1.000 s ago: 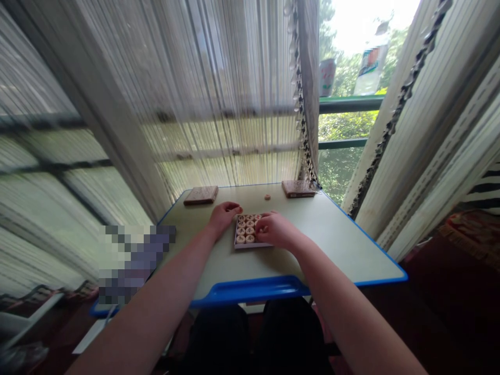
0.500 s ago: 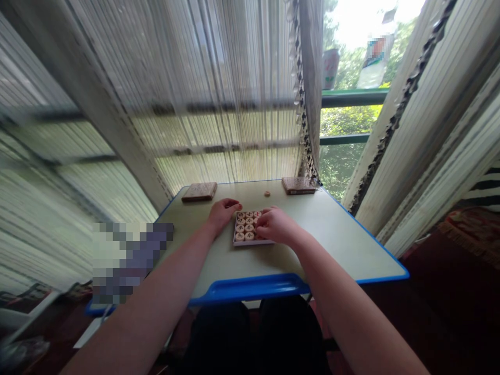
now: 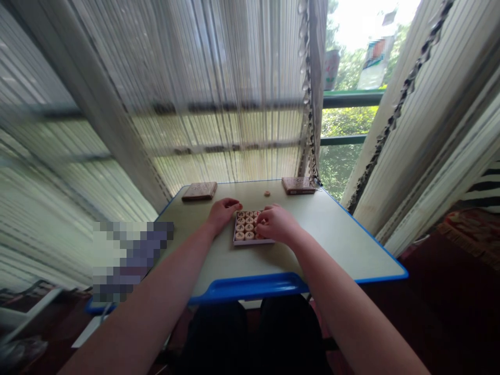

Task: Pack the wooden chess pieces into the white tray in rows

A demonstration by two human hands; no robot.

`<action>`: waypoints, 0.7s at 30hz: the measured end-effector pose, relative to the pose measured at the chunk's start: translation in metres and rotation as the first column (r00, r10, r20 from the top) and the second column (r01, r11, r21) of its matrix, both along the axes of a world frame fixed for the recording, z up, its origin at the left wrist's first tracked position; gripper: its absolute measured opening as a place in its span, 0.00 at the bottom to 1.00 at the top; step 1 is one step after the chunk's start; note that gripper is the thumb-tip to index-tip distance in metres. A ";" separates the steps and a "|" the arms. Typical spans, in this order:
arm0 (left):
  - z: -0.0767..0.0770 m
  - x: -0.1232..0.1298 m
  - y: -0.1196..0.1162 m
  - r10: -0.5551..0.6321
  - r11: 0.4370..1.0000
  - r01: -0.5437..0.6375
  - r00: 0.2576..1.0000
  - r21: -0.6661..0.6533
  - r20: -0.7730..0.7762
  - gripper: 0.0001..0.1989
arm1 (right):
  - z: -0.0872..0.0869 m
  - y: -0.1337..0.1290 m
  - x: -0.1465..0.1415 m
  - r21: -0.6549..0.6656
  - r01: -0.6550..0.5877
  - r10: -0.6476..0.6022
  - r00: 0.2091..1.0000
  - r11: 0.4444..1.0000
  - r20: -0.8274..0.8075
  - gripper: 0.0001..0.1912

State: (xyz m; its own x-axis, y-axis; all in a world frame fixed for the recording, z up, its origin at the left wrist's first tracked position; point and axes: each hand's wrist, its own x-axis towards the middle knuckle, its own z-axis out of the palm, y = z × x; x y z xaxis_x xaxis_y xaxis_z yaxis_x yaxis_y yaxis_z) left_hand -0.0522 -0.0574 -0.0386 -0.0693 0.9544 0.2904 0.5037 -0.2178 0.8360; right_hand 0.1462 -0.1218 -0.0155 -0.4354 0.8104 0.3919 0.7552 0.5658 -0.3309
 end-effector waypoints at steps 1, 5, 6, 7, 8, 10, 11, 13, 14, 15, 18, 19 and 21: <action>0.000 0.000 0.000 0.002 1.000 -0.001 1.000 0.002 -0.008 0.12 | -0.001 0.000 0.000 0.002 0.010 -0.010 1.000 1.000 0.009 0.07; -0.001 0.000 -0.001 -0.025 1.000 0.025 1.000 0.016 -0.017 0.12 | -0.003 0.001 -0.002 0.002 0.018 -0.019 0.998 1.000 0.052 0.08; -0.002 0.000 -0.001 -0.027 0.999 0.027 0.999 0.019 -0.018 0.12 | -0.003 0.001 -0.002 0.001 0.019 -0.019 0.998 1.000 0.059 0.08; -0.002 0.001 -0.001 -0.024 1.000 0.024 0.999 0.019 -0.021 0.12 | -0.003 0.001 -0.002 -0.001 0.020 -0.020 0.998 1.000 0.064 0.08; -0.002 0.001 -0.001 -0.018 1.000 0.018 0.999 0.018 -0.029 0.12 | -0.002 0.001 -0.003 -0.004 0.021 -0.021 0.997 1.000 0.069 0.08; -0.001 0.001 -0.001 -0.009 1.000 0.010 0.999 0.013 -0.044 0.12 | -0.003 0.001 -0.003 -0.009 0.018 -0.017 0.997 1.000 0.077 0.08; -0.001 0.001 -0.001 -0.009 1.000 0.010 0.999 0.013 -0.048 0.11 | -0.003 0.001 -0.004 -0.011 0.018 -0.017 0.997 1.000 0.079 0.08; 0.000 0.002 -0.002 -0.019 1.000 0.020 0.999 0.021 -0.050 0.11 | -0.003 0.002 -0.005 -0.014 0.021 -0.020 0.997 1.000 0.080 0.08; 0.000 0.002 -0.002 -0.026 0.999 0.027 0.998 0.026 -0.049 0.11 | -0.003 0.002 -0.005 -0.016 0.025 -0.023 0.996 1.000 0.081 0.08; 0.000 0.002 -0.003 -0.030 0.999 0.032 0.998 0.029 -0.047 0.11 | -0.003 0.003 -0.005 -0.019 0.029 -0.027 0.996 0.999 0.083 0.08; 0.001 0.002 -0.003 -0.028 0.999 0.029 0.999 0.021 -0.042 0.11 | -0.003 0.003 -0.006 -0.030 0.045 -0.042 0.995 0.999 0.090 0.08; 0.001 0.001 -0.003 -0.023 1.000 0.024 0.999 0.016 -0.039 0.11 | -0.003 0.003 -0.006 -0.034 0.053 -0.050 0.995 0.998 0.090 0.08; 0.001 0.001 -0.002 -0.019 1.000 0.019 1.000 0.007 -0.013 0.11 | -0.002 0.003 -0.006 -0.049 0.064 -0.059 0.994 0.997 0.090 0.08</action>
